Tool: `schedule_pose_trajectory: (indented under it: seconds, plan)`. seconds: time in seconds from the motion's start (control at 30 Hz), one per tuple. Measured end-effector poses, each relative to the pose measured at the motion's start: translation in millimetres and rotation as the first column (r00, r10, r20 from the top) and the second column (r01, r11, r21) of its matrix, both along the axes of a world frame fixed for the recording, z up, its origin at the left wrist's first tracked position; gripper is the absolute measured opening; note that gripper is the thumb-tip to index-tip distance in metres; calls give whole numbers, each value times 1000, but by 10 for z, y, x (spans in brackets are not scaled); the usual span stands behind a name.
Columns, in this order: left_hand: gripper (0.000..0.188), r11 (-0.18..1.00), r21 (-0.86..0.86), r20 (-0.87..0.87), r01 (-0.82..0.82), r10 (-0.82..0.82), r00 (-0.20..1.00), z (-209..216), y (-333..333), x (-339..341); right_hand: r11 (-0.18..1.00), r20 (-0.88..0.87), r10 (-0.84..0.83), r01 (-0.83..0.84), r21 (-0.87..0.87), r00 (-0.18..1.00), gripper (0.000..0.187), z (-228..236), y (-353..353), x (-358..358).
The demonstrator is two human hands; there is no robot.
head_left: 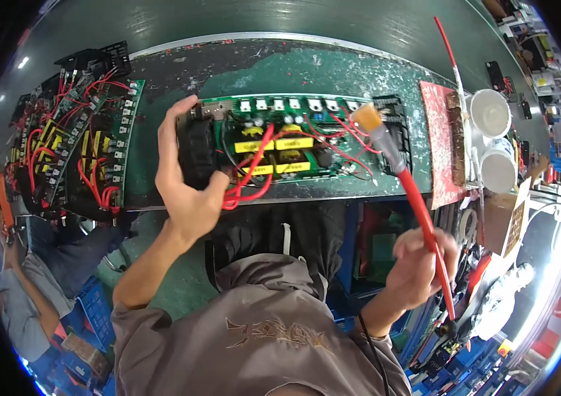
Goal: Applying a liquid coating to electronic circuit boards using a small brush.
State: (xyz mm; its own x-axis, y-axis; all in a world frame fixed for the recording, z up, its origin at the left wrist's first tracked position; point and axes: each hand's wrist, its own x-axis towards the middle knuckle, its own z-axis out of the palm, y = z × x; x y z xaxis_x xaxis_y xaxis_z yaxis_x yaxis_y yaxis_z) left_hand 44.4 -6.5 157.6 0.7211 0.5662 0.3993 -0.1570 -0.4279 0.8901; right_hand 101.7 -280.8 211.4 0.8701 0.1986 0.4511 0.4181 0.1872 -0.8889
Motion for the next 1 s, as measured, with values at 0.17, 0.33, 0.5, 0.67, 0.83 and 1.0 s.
schedule_pose_trajectory:
  seconds: [0.17, 0.33, 0.5, 0.67, 0.83, 1.0]
  plan:
    - [71, 936, 337, 336, -98, -23, 941, -304, -83, 91, 998, 163, 6, 3, -57, 987, 27, 87, 345, -70]
    - [81, 943, 332, 495, -36, -142, 857, -507, -94, 123, 986, 355, 159, -132, -98, 921, 15, 93, 447, -41]
    - [83, 956, 292, 513, -38, -123, 849, -518, -153, 128, 904, 456, 349, -167, -393, 818, 34, 190, 434, -30]
    - [82, 952, 302, 504, -54, -112, 857, -537, -125, 130, 909, 487, 335, -141, -392, 807, 32, 164, 460, -52]
    - [80, 946, 319, 496, -63, -109, 862, -519, -110, 127, 900, 471, 326, -117, -419, 820, 31, 161, 508, -65]
    - [79, 944, 325, 495, -51, -124, 860, -504, -107, 144, 902, 431, 318, -130, -411, 845, 24, 205, 505, -71]
